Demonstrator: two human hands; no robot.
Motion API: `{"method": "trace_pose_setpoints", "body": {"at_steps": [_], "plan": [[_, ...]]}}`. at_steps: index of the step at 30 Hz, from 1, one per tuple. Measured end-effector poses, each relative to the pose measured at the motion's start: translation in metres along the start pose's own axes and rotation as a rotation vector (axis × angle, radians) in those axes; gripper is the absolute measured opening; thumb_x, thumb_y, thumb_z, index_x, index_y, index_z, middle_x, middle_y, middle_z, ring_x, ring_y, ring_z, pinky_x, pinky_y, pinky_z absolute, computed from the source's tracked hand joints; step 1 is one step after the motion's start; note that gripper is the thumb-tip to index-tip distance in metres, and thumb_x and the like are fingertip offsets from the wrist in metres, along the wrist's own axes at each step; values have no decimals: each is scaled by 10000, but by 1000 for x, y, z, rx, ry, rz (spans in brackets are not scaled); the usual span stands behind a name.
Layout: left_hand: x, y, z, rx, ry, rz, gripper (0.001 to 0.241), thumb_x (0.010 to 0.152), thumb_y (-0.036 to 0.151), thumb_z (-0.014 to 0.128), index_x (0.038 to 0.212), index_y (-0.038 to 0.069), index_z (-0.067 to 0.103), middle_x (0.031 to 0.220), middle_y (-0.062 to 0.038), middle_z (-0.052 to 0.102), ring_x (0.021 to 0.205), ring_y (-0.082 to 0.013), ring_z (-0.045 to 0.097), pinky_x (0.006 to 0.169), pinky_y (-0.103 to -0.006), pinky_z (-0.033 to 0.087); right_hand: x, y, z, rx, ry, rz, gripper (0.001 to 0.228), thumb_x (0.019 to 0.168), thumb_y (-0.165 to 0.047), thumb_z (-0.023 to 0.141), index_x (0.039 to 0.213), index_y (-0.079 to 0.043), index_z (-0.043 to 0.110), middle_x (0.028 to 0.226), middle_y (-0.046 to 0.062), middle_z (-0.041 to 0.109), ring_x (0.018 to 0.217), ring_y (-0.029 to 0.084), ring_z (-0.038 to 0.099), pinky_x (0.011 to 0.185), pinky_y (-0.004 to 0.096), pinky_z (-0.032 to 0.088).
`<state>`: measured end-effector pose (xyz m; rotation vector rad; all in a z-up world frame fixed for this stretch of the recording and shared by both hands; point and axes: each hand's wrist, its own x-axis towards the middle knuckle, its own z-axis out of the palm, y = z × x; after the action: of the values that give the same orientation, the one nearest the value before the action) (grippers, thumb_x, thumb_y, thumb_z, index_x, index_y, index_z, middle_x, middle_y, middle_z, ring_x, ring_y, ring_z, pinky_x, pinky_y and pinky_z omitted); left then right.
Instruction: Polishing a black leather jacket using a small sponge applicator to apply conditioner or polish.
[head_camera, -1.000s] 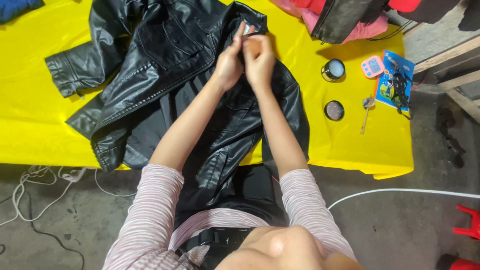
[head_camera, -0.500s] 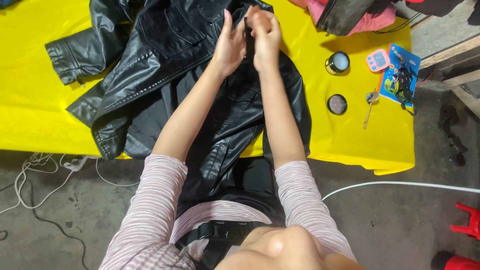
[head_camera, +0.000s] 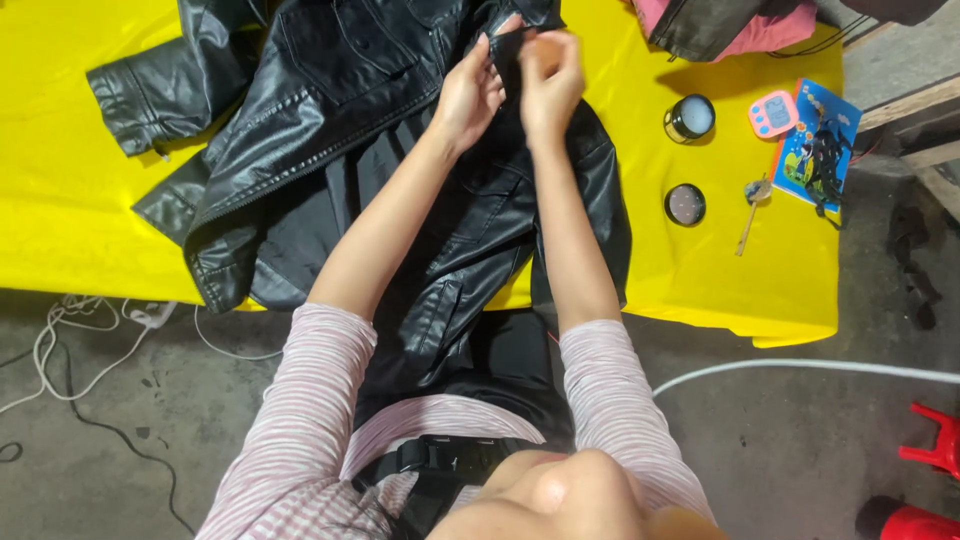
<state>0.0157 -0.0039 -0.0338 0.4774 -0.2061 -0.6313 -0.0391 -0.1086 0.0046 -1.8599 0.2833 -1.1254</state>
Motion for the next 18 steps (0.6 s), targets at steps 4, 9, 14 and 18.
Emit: {"method": "trace_pose_setpoints", "body": {"at_steps": [4, 9, 14, 18], "plan": [[-9, 3, 12, 123, -90, 121, 478, 1105, 334, 465, 1472, 48, 578, 1443, -93, 628, 1061, -142, 570, 861, -286, 417, -5, -32, 3, 22, -164, -91, 139, 884, -173, 736, 1003, -156, 666, 981, 32, 722, 939, 215, 697, 858, 314, 518], [-3, -2, 9, 170, 211, 63, 309, 988, 399, 576, 761, 214, 478, 637, 65, 294, 539, -71, 333, 509, -264, 264, -2, -26, 9, -2, 31, -55, 124, 830, -141, 723, 937, -152, 662, 894, 4, 763, 852, 191, 728, 806, 314, 555], [-12, -2, 13, 264, -40, 107, 503, 1100, 366, 431, 1472, 66, 588, 1321, -69, 727, 745, -62, 549, 564, -210, 338, 3, 18, 14, -54, 64, 48, 135, 895, -232, 675, 978, -135, 633, 938, 49, 757, 903, 249, 738, 861, 338, 548], [-6, -7, 0, 199, -164, 320, 455, 1127, 271, 498, 1421, -67, 582, 1482, -227, 565, 1386, -294, 536, 1203, -369, 388, -14, -22, 4, -36, -118, -105, 145, 915, -190, 664, 1049, -160, 620, 1022, 40, 715, 971, 246, 707, 911, 333, 526]]}}
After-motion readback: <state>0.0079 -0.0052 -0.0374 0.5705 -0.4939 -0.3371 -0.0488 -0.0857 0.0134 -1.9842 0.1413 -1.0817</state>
